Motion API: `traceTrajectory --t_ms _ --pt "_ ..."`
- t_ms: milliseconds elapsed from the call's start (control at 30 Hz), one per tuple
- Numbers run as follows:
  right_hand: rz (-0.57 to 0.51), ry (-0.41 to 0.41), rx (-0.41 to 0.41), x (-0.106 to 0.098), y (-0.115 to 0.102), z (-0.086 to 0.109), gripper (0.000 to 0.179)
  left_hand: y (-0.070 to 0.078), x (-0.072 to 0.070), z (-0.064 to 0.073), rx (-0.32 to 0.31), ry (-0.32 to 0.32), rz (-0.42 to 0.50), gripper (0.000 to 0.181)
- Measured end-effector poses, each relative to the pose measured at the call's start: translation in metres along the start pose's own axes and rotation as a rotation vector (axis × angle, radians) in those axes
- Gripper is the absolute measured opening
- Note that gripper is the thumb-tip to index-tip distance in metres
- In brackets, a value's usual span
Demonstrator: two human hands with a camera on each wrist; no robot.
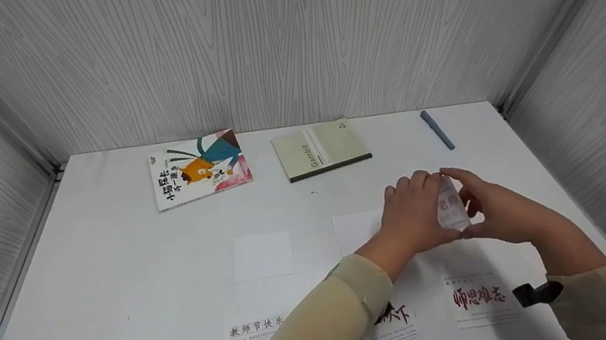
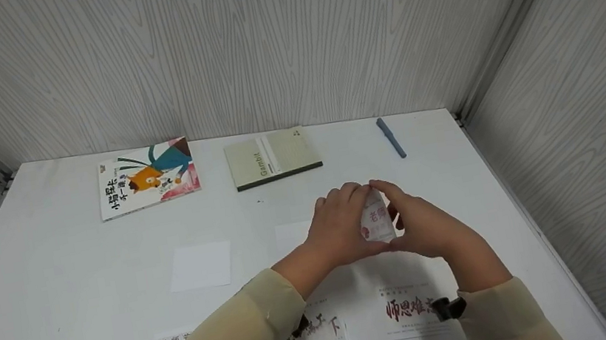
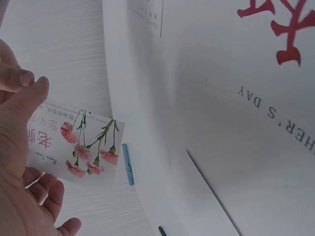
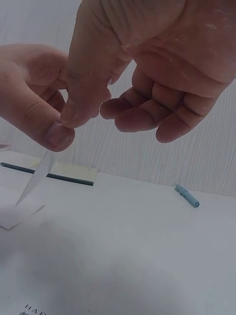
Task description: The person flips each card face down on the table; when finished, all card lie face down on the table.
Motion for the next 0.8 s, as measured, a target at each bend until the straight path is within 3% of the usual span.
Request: traceTrajectory --t_ms 100,233,300,400,500,800 --pt "-0.029 0.027 0.011 -0.003 0.007 0.005 0.116 0.001 -0.005 0.001 -0.033 0.034 0.133 0.103" --pt "-0.121 0.037 -0.025 -0.003 0.02 0.008 0.116 0.001 -0.014 0.003 -0.059 0.111 0.413 0.097" --pt "-0.195 0.023 -0.081 -0.003 0.025 0.007 0.111 0.002 -0.019 0.005 -0.021 0.133 0.539 0.097" --pt "-0.295 -0.001 -0.178 -0.003 0.028 0.006 0.101 0.005 -0.024 0.007 0.085 0.138 0.68 0.097" --pt "-0.308 0.0 -0.226 -0.005 0.03 0.008 0.097 0.009 -0.027 0.009 0.167 0.122 0.767 0.098" --pt "-0.313 -0.006 -0.2 -0.003 0.037 0.014 0.093 0.008 -0.026 0.012 0.204 0.129 0.909 0.103"
Point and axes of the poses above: each hand's wrist, its own z-axis away from the middle knuckle, its own x-axis out of the palm, y = z × x, the point moved 3 cm from there along -z, towards the middle knuckle, and after that the axes turned 8 degrees about -z, right-handed, at the moved point
